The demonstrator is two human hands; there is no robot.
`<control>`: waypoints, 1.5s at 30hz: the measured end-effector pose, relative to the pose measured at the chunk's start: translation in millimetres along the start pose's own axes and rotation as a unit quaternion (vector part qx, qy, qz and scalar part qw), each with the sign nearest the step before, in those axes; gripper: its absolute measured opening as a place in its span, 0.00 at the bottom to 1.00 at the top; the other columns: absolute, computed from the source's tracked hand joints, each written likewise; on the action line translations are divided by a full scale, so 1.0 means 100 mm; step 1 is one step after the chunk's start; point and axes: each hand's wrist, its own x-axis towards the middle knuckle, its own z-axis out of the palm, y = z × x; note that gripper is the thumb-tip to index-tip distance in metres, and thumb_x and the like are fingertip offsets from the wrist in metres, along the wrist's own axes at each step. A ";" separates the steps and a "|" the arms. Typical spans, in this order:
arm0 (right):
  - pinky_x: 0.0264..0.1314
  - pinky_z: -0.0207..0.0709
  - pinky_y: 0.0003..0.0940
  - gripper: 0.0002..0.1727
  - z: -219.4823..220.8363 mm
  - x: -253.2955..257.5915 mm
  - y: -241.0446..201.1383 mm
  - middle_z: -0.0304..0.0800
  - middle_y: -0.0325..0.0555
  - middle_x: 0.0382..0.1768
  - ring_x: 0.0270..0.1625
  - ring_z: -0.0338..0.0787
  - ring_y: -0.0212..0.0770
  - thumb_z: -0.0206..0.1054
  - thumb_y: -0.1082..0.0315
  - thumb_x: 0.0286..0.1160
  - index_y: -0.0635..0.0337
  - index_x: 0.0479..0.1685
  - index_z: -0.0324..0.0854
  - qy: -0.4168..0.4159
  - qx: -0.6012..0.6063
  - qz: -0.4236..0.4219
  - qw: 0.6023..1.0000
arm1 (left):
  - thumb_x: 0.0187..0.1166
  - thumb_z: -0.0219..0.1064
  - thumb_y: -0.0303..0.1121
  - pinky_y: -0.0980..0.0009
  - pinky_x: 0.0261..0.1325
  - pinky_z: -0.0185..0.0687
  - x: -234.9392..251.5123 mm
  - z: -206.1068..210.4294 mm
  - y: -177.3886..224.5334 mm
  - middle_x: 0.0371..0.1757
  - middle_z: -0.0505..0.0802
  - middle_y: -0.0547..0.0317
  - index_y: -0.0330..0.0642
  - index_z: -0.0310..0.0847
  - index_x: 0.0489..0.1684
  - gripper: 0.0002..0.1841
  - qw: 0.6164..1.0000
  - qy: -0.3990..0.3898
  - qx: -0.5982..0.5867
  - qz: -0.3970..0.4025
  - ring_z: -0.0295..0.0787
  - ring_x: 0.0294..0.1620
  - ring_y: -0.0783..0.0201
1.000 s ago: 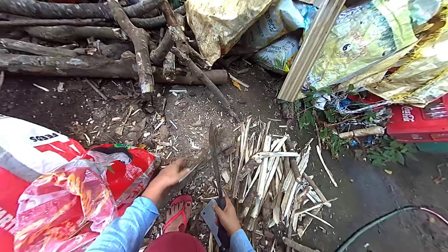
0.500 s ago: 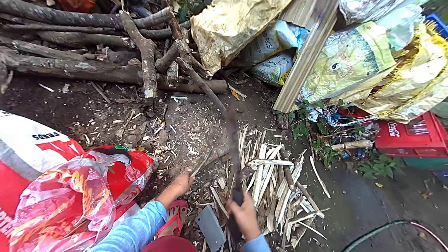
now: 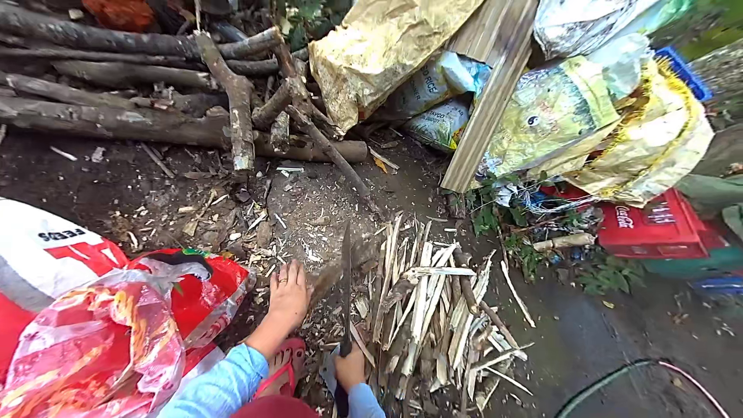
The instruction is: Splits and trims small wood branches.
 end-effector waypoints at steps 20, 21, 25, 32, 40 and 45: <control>0.22 0.81 0.33 0.15 -0.32 0.04 -0.54 0.75 0.45 0.20 0.15 0.78 0.37 0.66 0.82 0.74 0.66 0.54 0.69 -0.131 0.242 -0.004 0.961 | 0.94 0.53 0.41 0.38 0.86 0.60 0.63 0.21 -0.13 0.85 0.72 0.34 0.32 0.72 0.80 0.25 0.994 -0.044 0.074 0.063 0.61 0.88 0.33; 0.20 0.80 0.33 0.14 -0.33 0.03 -0.50 0.76 0.45 0.20 0.15 0.78 0.37 0.67 0.82 0.74 0.66 0.53 0.70 -0.134 0.251 -0.003 0.959 | 0.94 0.53 0.42 0.38 0.86 0.59 0.60 0.23 -0.12 0.85 0.72 0.34 0.32 0.72 0.81 0.25 0.994 -0.045 0.072 0.064 0.61 0.89 0.34; 0.19 0.78 0.31 0.09 -0.49 -0.15 0.00 0.72 0.39 0.15 0.13 0.75 0.34 0.60 0.81 0.71 0.60 0.44 0.67 -0.215 0.368 -0.001 0.904 | 0.95 0.52 0.42 0.42 0.87 0.60 0.45 0.53 -0.20 0.82 0.75 0.33 0.31 0.72 0.81 0.25 0.991 -0.052 0.059 0.105 0.67 0.86 0.35; 0.19 0.80 0.32 0.13 -0.35 -0.22 0.23 0.76 0.45 0.17 0.13 0.78 0.36 0.67 0.83 0.70 0.68 0.50 0.72 -0.091 0.268 0.000 0.959 | 0.94 0.54 0.40 0.45 0.87 0.62 0.38 0.64 -0.20 0.80 0.78 0.33 0.34 0.72 0.82 0.24 0.990 -0.071 0.033 0.118 0.69 0.86 0.36; 0.25 0.83 0.35 0.19 -0.77 -0.52 -0.54 0.83 0.48 0.21 0.17 0.83 0.38 0.74 0.77 0.62 0.73 0.52 0.76 0.037 0.234 -0.177 0.955 | 0.94 0.54 0.39 0.48 0.86 0.65 0.43 0.52 -0.25 0.76 0.83 0.35 0.33 0.76 0.78 0.23 0.993 -0.020 -0.099 0.064 0.77 0.81 0.41; 0.30 0.88 0.24 0.13 -1.31 -0.95 -1.12 0.87 0.29 0.23 0.23 0.88 0.24 0.71 0.70 0.59 0.63 0.42 0.78 0.226 0.310 -0.442 0.811 | 0.94 0.53 0.40 0.48 0.85 0.67 0.47 0.55 -0.28 0.75 0.84 0.36 0.33 0.77 0.77 0.23 0.994 -0.019 -0.091 0.062 0.78 0.79 0.41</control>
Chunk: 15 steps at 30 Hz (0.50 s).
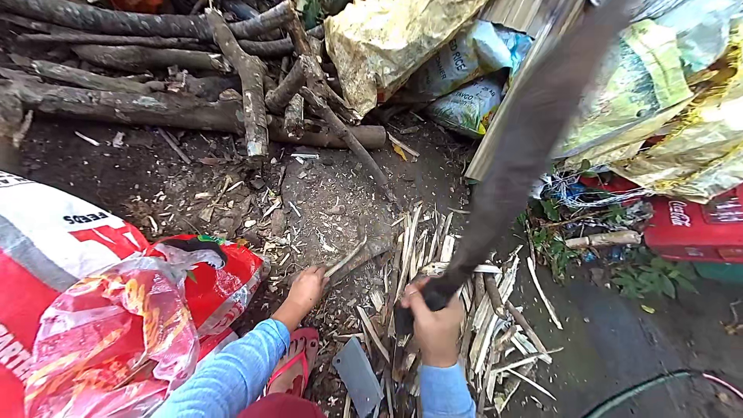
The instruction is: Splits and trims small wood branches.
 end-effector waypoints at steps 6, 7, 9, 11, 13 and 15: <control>0.71 0.79 0.57 0.28 0.21 -0.57 1.10 0.88 0.71 0.58 0.61 0.90 0.61 0.73 0.69 0.73 0.76 0.70 0.76 -0.216 -0.315 0.353 0.854 | 0.94 0.54 0.40 0.43 0.85 0.64 -0.04 0.03 0.02 0.78 0.81 0.35 0.34 0.77 0.78 0.23 0.999 0.008 0.040 0.028 0.73 0.83 0.37; 0.71 0.79 0.59 0.28 0.24 -0.59 1.32 0.87 0.70 0.60 0.63 0.90 0.62 0.73 0.68 0.74 0.73 0.72 0.75 -0.263 -0.343 0.411 0.803 | 0.93 0.55 0.39 0.42 0.85 0.63 -0.02 0.04 0.05 0.77 0.81 0.34 0.33 0.80 0.74 0.22 0.997 0.024 0.054 0.050 0.72 0.83 0.36; 0.61 0.83 0.57 0.26 0.32 -0.59 1.50 0.88 0.67 0.54 0.51 0.92 0.59 0.73 0.68 0.73 0.71 0.69 0.76 -0.289 -0.335 0.449 0.776 | 0.94 0.53 0.39 0.42 0.84 0.64 0.05 -0.04 0.04 0.77 0.81 0.33 0.32 0.81 0.72 0.21 0.995 0.020 0.081 0.063 0.72 0.83 0.35; 0.52 0.85 0.51 0.25 0.30 -0.61 1.50 0.89 0.62 0.47 0.39 0.91 0.52 0.73 0.69 0.73 0.70 0.68 0.75 -0.292 -0.313 0.461 0.777 | 0.94 0.54 0.40 0.42 0.84 0.64 0.05 -0.03 0.02 0.77 0.81 0.33 0.32 0.79 0.74 0.22 0.995 -0.002 0.087 0.056 0.72 0.82 0.34; 0.35 0.84 0.40 0.24 0.29 -0.59 1.47 0.84 0.53 0.34 0.25 0.84 0.42 0.72 0.74 0.71 0.69 0.66 0.73 -0.269 -0.244 0.481 0.798 | 0.92 0.57 0.40 0.43 0.85 0.64 0.10 -0.06 0.03 0.80 0.78 0.33 0.32 0.75 0.79 0.24 0.994 -0.028 0.099 0.046 0.71 0.83 0.35; 0.23 0.81 0.33 0.20 0.22 -0.56 1.43 0.77 0.46 0.22 0.16 0.78 0.37 0.70 0.80 0.71 0.68 0.61 0.70 -0.246 -0.155 0.516 0.806 | 0.92 0.57 0.38 0.44 0.85 0.65 0.11 -0.03 0.05 0.81 0.77 0.33 0.32 0.73 0.80 0.24 0.994 -0.040 0.097 0.037 0.71 0.84 0.35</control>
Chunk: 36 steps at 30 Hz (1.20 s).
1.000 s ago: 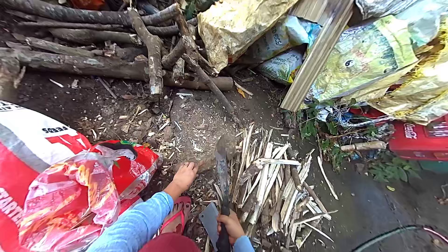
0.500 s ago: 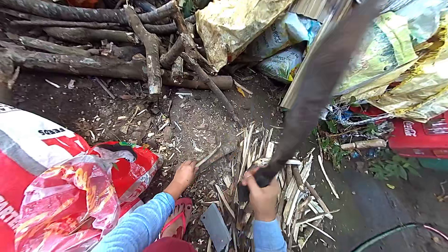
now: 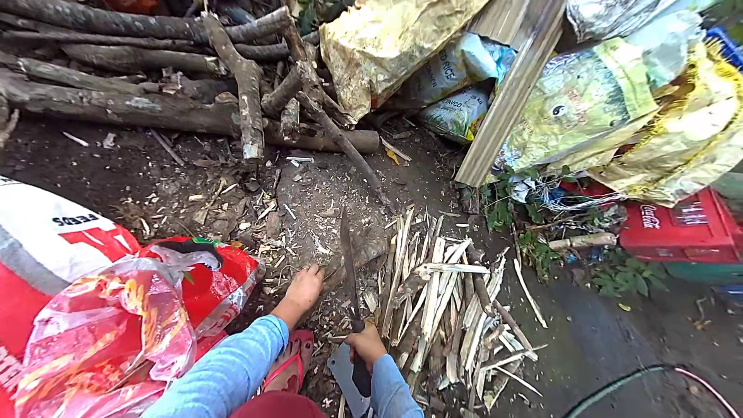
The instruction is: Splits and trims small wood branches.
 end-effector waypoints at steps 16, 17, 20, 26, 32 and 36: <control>0.60 0.84 0.57 0.27 0.16 -0.42 0.06 0.90 0.64 0.53 0.51 0.93 0.57 0.74 0.64 0.73 0.69 0.68 0.76 0.058 -0.200 0.006 0.978 | 0.93 0.54 0.45 0.41 0.84 0.65 -0.31 0.26 0.13 0.84 0.72 0.30 0.29 0.62 0.85 0.30 0.995 -0.038 0.040 -0.082 0.67 0.86 0.34; 0.55 0.85 0.56 0.26 0.19 -0.38 0.07 0.89 0.64 0.50 0.45 0.93 0.56 0.74 0.66 0.71 0.69 0.67 0.76 0.052 -0.184 0.000 0.982 | 0.95 0.51 0.42 0.42 0.85 0.64 -0.30 0.23 0.10 0.83 0.73 0.30 0.29 0.63 0.84 0.27 0.995 -0.039 0.046 -0.078 0.67 0.86 0.34; 0.34 0.84 0.43 0.25 0.28 -0.36 0.05 0.84 0.55 0.37 0.25 0.85 0.44 0.73 0.74 0.67 0.69 0.65 0.73 0.027 -0.096 0.000 0.995 | 0.96 0.47 0.37 0.44 0.87 0.60 -0.26 0.17 0.00 0.82 0.75 0.31 0.28 0.66 0.81 0.24 0.996 -0.028 0.068 -0.048 0.66 0.87 0.35; 0.16 0.77 0.26 0.06 -0.19 -0.62 -0.05 0.72 0.36 0.13 0.12 0.76 0.30 0.58 0.78 0.69 0.56 0.39 0.70 -0.181 0.242 0.029 0.953 | 0.96 0.48 0.40 0.43 0.86 0.62 -0.22 0.29 -0.25 0.78 0.79 0.31 0.29 0.71 0.79 0.24 0.997 0.010 0.069 0.024 0.70 0.84 0.33; 0.25 0.82 0.34 0.17 -0.20 -0.53 0.23 0.80 0.45 0.23 0.17 0.80 0.37 0.74 0.78 0.65 0.68 0.51 0.74 -0.037 -0.028 -0.050 0.998 | 0.97 0.47 0.41 0.43 0.83 0.67 -0.28 0.11 0.05 0.78 0.79 0.29 0.29 0.67 0.81 0.25 1.000 -0.022 -0.010 -0.015 0.75 0.81 0.34; 0.28 0.84 0.36 0.22 -0.01 -0.59 0.20 0.83 0.49 0.25 0.19 0.83 0.38 0.75 0.77 0.63 0.72 0.57 0.76 0.046 -0.006 -0.114 0.992 | 0.96 0.48 0.41 0.43 0.83 0.68 -0.22 0.04 0.08 0.79 0.77 0.30 0.29 0.71 0.78 0.25 0.994 -0.007 -0.082 -0.071 0.74 0.81 0.34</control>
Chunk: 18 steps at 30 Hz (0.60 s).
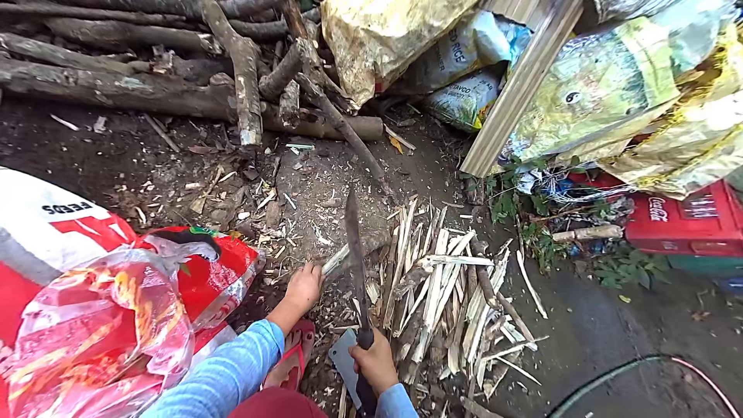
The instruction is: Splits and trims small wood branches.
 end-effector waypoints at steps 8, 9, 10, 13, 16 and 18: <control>0.41 0.86 0.48 0.24 -0.11 0.05 -0.11 0.88 0.57 0.35 0.30 0.89 0.48 0.77 0.72 0.64 0.70 0.60 0.79 0.038 -0.111 -0.002 0.993 | 0.95 0.50 0.36 0.42 0.84 0.66 0.03 -0.02 -0.12 0.80 0.77 0.31 0.35 0.71 0.82 0.22 0.998 0.045 -0.019 0.050 0.74 0.81 0.34; 0.45 0.86 0.51 0.24 -0.09 0.10 -0.07 0.89 0.59 0.38 0.33 0.90 0.51 0.77 0.71 0.65 0.69 0.62 0.79 0.027 -0.137 0.016 0.990 | 0.95 0.50 0.38 0.41 0.84 0.64 0.04 0.01 -0.14 0.81 0.76 0.31 0.35 0.72 0.81 0.23 0.998 0.048 -0.002 0.040 0.72 0.82 0.33; 0.49 0.86 0.53 0.25 -0.06 0.15 -0.04 0.90 0.61 0.42 0.38 0.92 0.53 0.76 0.70 0.65 0.69 0.63 0.79 0.018 -0.166 0.035 0.985 | 0.95 0.51 0.40 0.41 0.84 0.64 0.06 0.05 -0.16 0.81 0.75 0.30 0.36 0.73 0.81 0.24 0.998 0.053 0.011 0.039 0.71 0.82 0.32; 0.61 0.83 0.57 0.27 0.03 0.27 -0.02 0.90 0.64 0.52 0.52 0.93 0.58 0.74 0.69 0.69 0.68 0.69 0.76 -0.009 -0.218 0.075 0.973 | 0.93 0.54 0.45 0.42 0.85 0.63 0.09 0.17 -0.24 0.80 0.77 0.32 0.38 0.71 0.84 0.27 0.996 0.062 0.030 0.056 0.71 0.83 0.33; 0.56 0.84 0.55 0.28 0.12 0.35 0.01 0.90 0.63 0.50 0.46 0.93 0.56 0.74 0.69 0.70 0.69 0.70 0.75 -0.031 -0.198 0.077 0.977 | 0.93 0.55 0.44 0.41 0.86 0.60 0.07 0.29 -0.27 0.78 0.80 0.33 0.38 0.71 0.84 0.26 0.993 0.092 0.019 0.070 0.70 0.83 0.34; 0.47 0.85 0.50 0.25 0.14 0.33 -0.03 0.88 0.59 0.43 0.35 0.90 0.50 0.74 0.70 0.70 0.68 0.66 0.75 -0.032 -0.168 0.074 0.982 | 0.93 0.54 0.43 0.40 0.88 0.55 0.08 0.34 -0.27 0.79 0.80 0.35 0.39 0.71 0.85 0.26 0.992 0.106 0.013 0.070 0.67 0.86 0.35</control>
